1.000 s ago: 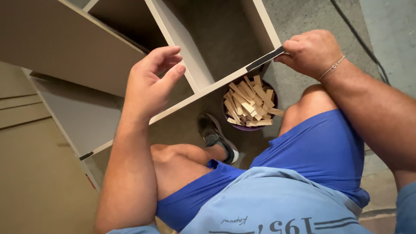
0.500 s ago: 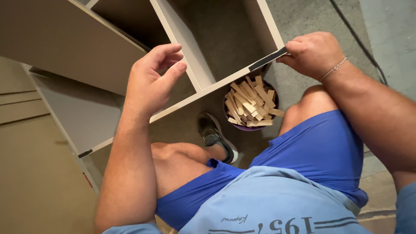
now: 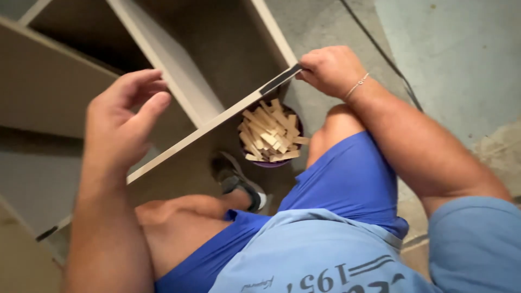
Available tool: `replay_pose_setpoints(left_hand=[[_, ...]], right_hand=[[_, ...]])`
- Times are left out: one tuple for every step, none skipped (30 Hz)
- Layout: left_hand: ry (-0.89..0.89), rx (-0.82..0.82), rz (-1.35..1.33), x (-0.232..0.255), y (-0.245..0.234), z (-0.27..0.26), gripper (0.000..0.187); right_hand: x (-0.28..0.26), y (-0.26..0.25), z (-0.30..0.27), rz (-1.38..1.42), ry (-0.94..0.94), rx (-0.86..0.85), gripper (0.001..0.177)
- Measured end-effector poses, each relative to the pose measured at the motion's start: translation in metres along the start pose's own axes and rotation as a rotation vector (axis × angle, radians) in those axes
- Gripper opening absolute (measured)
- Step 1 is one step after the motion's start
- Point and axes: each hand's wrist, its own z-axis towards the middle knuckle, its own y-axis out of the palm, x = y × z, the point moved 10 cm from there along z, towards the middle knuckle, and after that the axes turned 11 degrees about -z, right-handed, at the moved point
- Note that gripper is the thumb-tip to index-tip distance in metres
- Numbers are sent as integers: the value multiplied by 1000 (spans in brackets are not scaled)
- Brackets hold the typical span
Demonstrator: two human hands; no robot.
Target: Moving a shelf, measuring a wooden board with a tape measure, and performing electrical work with pliers in a workshop.
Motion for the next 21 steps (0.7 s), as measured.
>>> replay_pose_setpoints(left_hand=[[3, -14, -8, 2, 1, 1, 31], [-13, 3, 7, 1, -1, 0, 31], [-29, 19, 22, 0, -3, -1, 32], [-34, 6, 21, -2, -1, -1, 32], [-20, 5, 31, -1, -1, -2, 31], [-5, 3, 43, 0, -1, -2, 30], [-10, -10, 44, -2, 1, -3, 30], [-20, -7, 39, -5, 1, -3, 30], [-30, -3, 33, -8, 1, -4, 31], [-27, -13, 33, -10, 2, -2, 31], [-9, -18, 46, -9, 3, 0, 31], [11, -21, 60, -8, 3, 1, 32], [16, -29, 61, -4, 7, 2, 32], [14, -36, 70, -2, 9, 2, 32], [11, -42, 78, 0, 11, 3, 32], [9, -47, 79, 1, 13, 3, 32], [-9, -51, 87, 1, 14, 3, 31], [-24, -52, 93, 0, 16, 3, 30], [-23, -54, 92, -3, 15, 3, 30], [-35, -40, 94, -6, 12, 3, 30], [-47, -27, 97, -9, 8, 3, 30]], right_hand=[[-4, -16, -3, -7, 12, -9, 36], [3, -16, -7, 172, 160, -140, 25], [6, -15, -14, 353, 308, -270, 34], [-8, -40, -18, 357, 319, -278, 34], [-19, -50, -29, 596, 456, -400, 52], [-35, -61, -41, 840, 591, -519, 77], [-46, -49, -48, 847, 602, -524, 77], [-54, -35, -57, 1049, 718, -475, 87], [-63, -21, -67, 1252, 831, -416, 98], [-67, -21, -64, 1253, 842, -411, 98], [-74, -17, -64, 1264, 860, -466, 99], [-82, -14, -64, 1275, 876, -519, 101], [-82, -22, -62, 1277, 884, -512, 101], [-80, -30, -59, 1239, 877, -497, 98], [-78, -39, -55, 1200, 871, -482, 96], [-80, -38, -56, 1203, 875, -484, 96], [-84, -39, -55, 1205, 843, -490, 97], [-88, -39, -53, 1203, 809, -493, 99], [-88, -39, -53, 1202, 812, -492, 99], [-88, -40, -52, 1188, 808, -502, 96], [-89, -40, -52, 1173, 805, -512, 93]])
